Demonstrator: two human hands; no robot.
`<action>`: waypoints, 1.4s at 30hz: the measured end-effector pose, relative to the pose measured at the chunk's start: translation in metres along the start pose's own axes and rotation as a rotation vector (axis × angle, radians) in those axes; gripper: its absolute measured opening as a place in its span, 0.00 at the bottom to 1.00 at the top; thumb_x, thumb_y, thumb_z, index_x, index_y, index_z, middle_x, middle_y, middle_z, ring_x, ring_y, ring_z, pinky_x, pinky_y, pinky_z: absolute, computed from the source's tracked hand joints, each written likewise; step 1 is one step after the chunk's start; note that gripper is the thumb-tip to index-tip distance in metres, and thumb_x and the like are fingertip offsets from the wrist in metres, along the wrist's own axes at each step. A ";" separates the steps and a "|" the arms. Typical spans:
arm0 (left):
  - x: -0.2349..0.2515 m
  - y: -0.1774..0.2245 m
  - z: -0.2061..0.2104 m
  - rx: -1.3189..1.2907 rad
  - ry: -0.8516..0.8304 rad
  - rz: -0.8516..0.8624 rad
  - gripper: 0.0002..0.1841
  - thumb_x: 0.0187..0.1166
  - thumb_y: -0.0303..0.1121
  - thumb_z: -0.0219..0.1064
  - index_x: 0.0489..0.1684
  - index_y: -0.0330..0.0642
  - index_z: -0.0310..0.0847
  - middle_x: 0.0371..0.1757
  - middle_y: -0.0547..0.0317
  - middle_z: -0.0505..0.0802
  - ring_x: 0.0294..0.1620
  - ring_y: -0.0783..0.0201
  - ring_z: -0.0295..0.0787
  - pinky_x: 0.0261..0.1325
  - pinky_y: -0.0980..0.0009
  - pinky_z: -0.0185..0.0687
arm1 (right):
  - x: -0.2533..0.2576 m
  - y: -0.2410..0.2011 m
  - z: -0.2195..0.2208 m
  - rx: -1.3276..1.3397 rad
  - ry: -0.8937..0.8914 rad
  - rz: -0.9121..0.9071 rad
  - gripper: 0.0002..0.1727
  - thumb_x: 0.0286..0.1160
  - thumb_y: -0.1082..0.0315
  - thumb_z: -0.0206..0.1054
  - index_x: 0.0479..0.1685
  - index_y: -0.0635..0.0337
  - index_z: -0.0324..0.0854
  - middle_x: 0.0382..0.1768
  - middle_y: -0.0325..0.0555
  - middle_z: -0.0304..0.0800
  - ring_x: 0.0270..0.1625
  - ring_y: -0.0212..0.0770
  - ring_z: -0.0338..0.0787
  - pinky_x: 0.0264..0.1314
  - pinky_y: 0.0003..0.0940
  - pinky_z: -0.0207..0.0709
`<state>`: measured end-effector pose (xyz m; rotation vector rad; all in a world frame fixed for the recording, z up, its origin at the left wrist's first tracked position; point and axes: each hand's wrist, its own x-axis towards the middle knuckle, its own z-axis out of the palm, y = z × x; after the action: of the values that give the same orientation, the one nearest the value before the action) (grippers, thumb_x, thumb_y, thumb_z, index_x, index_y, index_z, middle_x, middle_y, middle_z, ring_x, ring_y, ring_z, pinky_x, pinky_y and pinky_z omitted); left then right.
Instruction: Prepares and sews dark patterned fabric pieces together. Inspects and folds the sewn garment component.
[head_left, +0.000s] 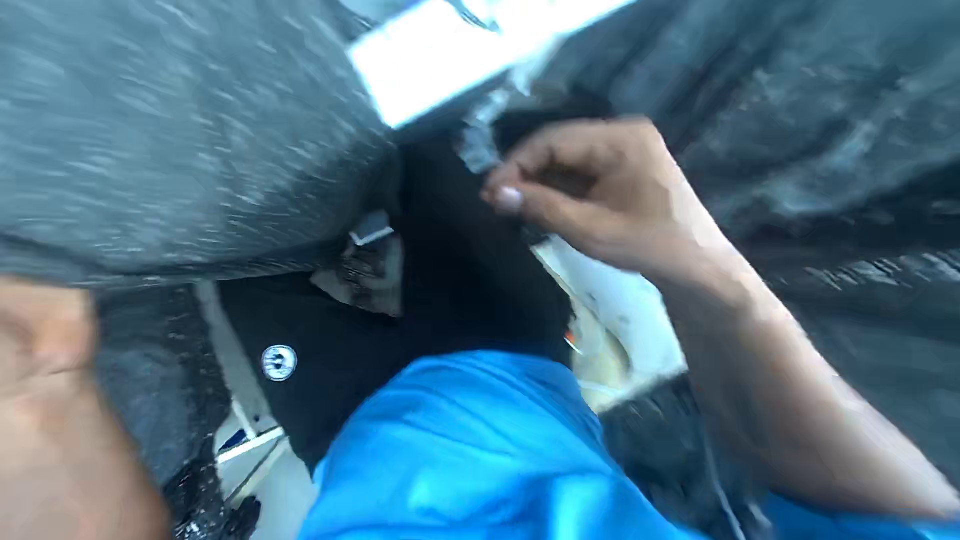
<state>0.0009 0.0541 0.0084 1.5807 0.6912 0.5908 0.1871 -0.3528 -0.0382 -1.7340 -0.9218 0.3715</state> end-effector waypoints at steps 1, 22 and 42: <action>0.015 -0.007 -0.013 -0.114 -0.094 0.079 0.16 0.90 0.30 0.50 0.72 0.45 0.70 0.65 0.60 0.88 0.70 0.65 0.83 0.79 0.59 0.77 | 0.005 0.001 0.007 -0.053 0.015 0.036 0.08 0.81 0.65 0.68 0.46 0.57 0.89 0.35 0.34 0.91 0.32 0.24 0.87 0.34 0.21 0.84; 0.024 0.003 -0.011 -0.278 -0.184 0.179 0.24 0.89 0.31 0.51 0.83 0.59 0.61 0.73 0.65 0.83 0.74 0.63 0.81 0.80 0.56 0.76 | 0.045 0.026 0.081 -0.265 0.234 0.250 0.13 0.74 0.55 0.76 0.49 0.52 0.92 0.39 0.36 0.97 0.39 0.30 0.95 0.46 0.37 0.91; 0.050 0.036 -0.008 -0.267 -0.294 0.341 0.33 0.83 0.36 0.62 0.88 0.60 0.53 0.77 0.66 0.80 0.77 0.63 0.77 0.82 0.57 0.73 | 0.043 0.020 0.096 0.336 0.112 0.299 0.06 0.74 0.69 0.70 0.46 0.54 0.85 0.31 0.39 0.92 0.30 0.34 0.89 0.32 0.28 0.85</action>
<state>0.0334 0.0929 0.0447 1.5006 0.1149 0.6510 0.1610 -0.2593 -0.0829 -1.5613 -0.4856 0.5837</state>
